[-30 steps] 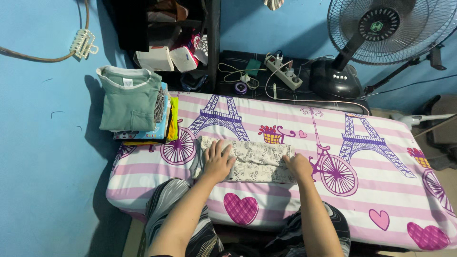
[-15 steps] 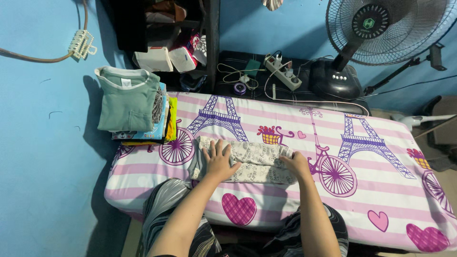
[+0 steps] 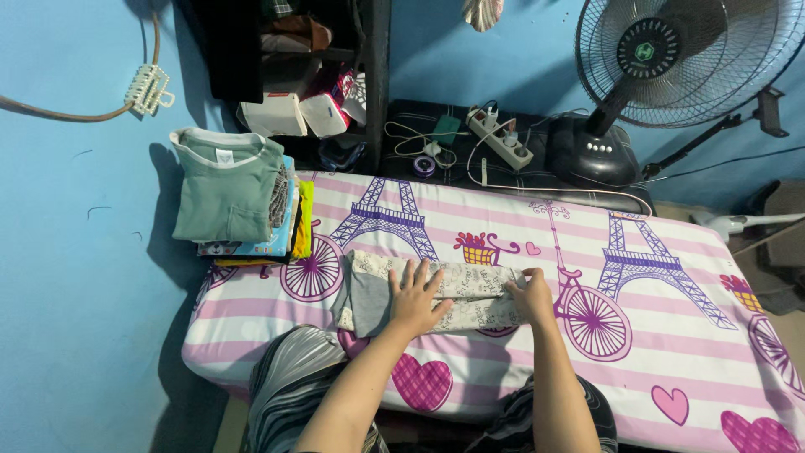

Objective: The person folds several items of clothing on a flat surface, including a green shirt, a white patterned shirt, a white patterned tank top, tan shorts, a grey undergarment, and a blue shirt, placing each folded item into a stack.

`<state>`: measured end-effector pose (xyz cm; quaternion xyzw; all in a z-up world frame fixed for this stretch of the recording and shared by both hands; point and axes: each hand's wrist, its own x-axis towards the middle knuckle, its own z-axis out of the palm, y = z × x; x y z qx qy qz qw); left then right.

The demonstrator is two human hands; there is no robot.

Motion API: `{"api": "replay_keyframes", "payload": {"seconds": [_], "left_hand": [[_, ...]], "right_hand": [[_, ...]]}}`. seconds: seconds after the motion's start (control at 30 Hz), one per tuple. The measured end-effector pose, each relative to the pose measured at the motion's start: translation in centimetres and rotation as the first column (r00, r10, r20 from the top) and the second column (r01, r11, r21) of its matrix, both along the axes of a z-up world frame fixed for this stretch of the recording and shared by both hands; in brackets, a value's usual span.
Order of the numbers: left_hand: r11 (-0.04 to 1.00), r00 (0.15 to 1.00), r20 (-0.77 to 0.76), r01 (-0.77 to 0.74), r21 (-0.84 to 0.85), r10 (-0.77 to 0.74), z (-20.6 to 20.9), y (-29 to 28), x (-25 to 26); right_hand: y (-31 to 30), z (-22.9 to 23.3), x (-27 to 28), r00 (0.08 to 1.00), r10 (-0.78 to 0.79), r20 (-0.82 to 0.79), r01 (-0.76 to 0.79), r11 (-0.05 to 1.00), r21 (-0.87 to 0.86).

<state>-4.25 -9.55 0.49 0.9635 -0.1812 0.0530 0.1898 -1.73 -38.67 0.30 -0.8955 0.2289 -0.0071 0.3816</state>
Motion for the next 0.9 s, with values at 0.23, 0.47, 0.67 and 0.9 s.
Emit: {"api": "replay_keyframes", "payload": {"seconds": [0.23, 0.47, 0.67, 0.9], "left_hand": [[0.998, 1.000, -0.003, -0.007, -0.066, 0.007, -0.5, 0.2, 0.4], [0.602, 0.910, -0.339, -0.136, -0.787, -0.239, -5.9, 3.5, 7.6], [0.173, 0.667, -0.689, -0.671, -0.721, -0.284, -3.4, 13.0, 8.6], [0.022, 0.514, -0.673, -0.786, -0.618, -0.532, 2.7, 14.3, 5.4]], "right_hand": [[-1.6, -4.7, 1.3, 0.986, 0.088, -0.144, -0.098, 0.993, -0.069], [1.1, -0.5, 0.2, 0.994, 0.057, 0.089, -0.062, 0.997, 0.051], [12.5, 8.5, 0.0, 0.954, 0.037, 0.296, -0.133, 0.941, 0.310], [24.1, 9.5, -0.7, 0.768, 0.448, 0.458, -0.597, 0.758, 0.262]]}}
